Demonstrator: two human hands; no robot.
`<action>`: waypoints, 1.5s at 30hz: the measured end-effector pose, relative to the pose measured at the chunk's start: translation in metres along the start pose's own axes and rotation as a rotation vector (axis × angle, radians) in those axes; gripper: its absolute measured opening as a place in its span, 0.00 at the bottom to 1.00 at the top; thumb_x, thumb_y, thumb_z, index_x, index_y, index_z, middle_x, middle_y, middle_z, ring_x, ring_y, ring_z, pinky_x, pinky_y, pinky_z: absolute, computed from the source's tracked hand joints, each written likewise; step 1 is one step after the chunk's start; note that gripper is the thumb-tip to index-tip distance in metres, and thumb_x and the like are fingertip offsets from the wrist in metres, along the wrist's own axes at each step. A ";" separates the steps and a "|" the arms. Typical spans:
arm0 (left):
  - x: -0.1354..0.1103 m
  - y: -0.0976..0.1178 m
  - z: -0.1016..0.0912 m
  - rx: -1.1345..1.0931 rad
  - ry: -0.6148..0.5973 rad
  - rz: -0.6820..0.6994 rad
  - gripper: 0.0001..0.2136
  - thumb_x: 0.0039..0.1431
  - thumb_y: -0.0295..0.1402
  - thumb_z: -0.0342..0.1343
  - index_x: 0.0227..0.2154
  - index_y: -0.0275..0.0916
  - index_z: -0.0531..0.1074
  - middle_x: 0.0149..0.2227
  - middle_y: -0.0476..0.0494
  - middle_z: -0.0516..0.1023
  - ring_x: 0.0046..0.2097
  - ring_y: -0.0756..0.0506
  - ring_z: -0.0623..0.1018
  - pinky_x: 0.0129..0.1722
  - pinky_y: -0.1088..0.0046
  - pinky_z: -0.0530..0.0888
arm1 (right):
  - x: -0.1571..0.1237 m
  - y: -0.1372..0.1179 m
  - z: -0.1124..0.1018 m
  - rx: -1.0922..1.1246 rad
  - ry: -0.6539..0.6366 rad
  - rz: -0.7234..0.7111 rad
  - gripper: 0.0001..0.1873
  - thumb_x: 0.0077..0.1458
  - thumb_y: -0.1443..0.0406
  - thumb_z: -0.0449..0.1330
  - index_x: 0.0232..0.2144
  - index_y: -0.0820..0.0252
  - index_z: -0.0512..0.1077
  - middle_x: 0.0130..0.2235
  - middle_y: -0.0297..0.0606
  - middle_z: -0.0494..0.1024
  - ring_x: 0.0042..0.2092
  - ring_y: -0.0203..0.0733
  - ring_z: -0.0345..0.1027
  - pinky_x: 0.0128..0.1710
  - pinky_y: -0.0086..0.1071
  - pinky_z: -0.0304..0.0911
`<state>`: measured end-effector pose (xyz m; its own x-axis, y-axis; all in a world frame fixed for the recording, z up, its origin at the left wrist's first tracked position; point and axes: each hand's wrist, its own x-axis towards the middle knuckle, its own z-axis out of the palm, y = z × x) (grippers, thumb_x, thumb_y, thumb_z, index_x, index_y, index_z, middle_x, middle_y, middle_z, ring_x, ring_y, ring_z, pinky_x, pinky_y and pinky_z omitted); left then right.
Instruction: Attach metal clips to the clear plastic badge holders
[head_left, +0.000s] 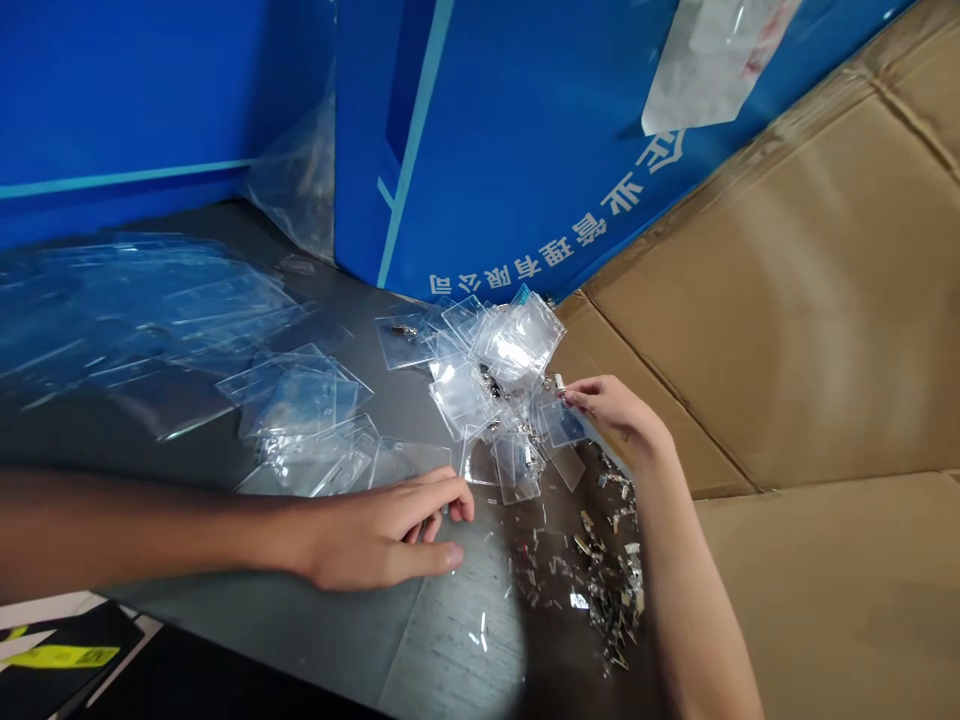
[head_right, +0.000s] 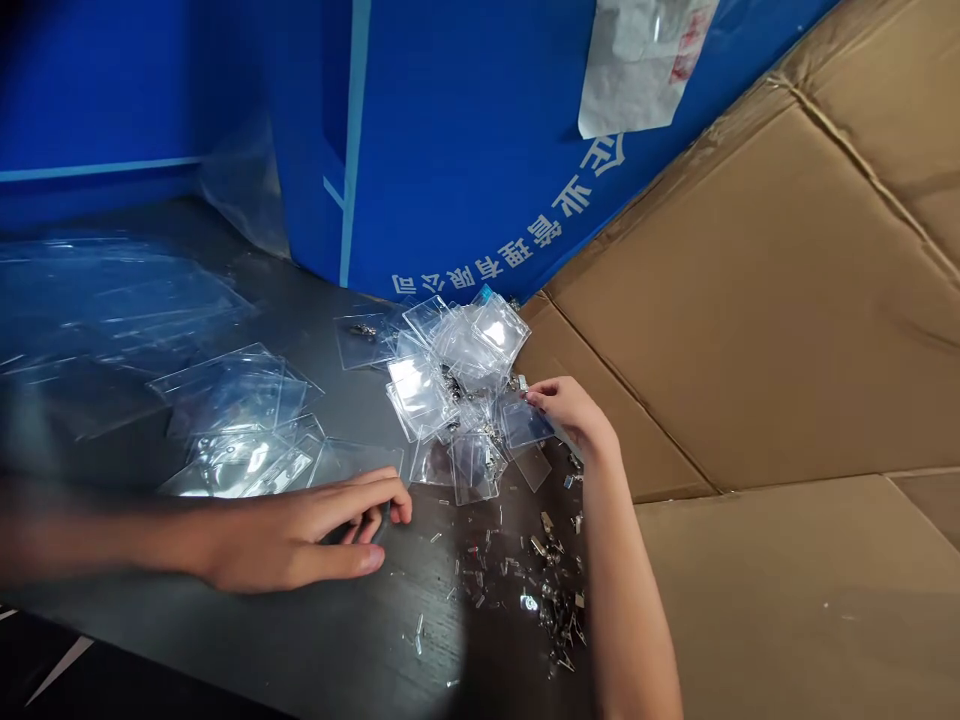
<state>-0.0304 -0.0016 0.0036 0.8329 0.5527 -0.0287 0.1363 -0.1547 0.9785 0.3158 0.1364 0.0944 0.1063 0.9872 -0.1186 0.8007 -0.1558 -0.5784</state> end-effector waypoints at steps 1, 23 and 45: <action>-0.001 0.002 0.000 0.002 -0.004 0.001 0.20 0.75 0.52 0.56 0.55 0.42 0.71 0.47 0.43 0.72 0.44 0.42 0.74 0.47 0.64 0.74 | 0.008 -0.001 0.000 -0.049 0.015 -0.003 0.06 0.48 0.64 0.73 0.24 0.62 0.85 0.23 0.37 0.78 0.26 0.38 0.63 0.31 0.36 0.59; 0.002 -0.005 0.006 0.189 0.047 0.134 0.13 0.71 0.42 0.57 0.52 0.41 0.73 0.49 0.42 0.75 0.43 0.43 0.77 0.42 0.66 0.75 | 0.010 0.036 0.045 -0.473 0.526 -0.454 0.13 0.67 0.61 0.63 0.48 0.58 0.85 0.60 0.56 0.82 0.62 0.62 0.70 0.61 0.53 0.66; 0.004 -0.022 -0.028 1.104 0.233 0.155 0.07 0.69 0.33 0.62 0.46 0.43 0.82 0.49 0.37 0.86 0.45 0.35 0.82 0.45 0.59 0.77 | -0.156 0.102 0.016 -0.487 0.002 0.170 0.14 0.46 0.59 0.77 0.35 0.54 0.81 0.34 0.37 0.87 0.35 0.47 0.80 0.35 0.37 0.67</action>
<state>-0.0450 0.0269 -0.0120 0.7775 0.5858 0.2286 0.5344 -0.8072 0.2507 0.3710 -0.0337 0.0408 0.2596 0.9495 -0.1764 0.9536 -0.2808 -0.1082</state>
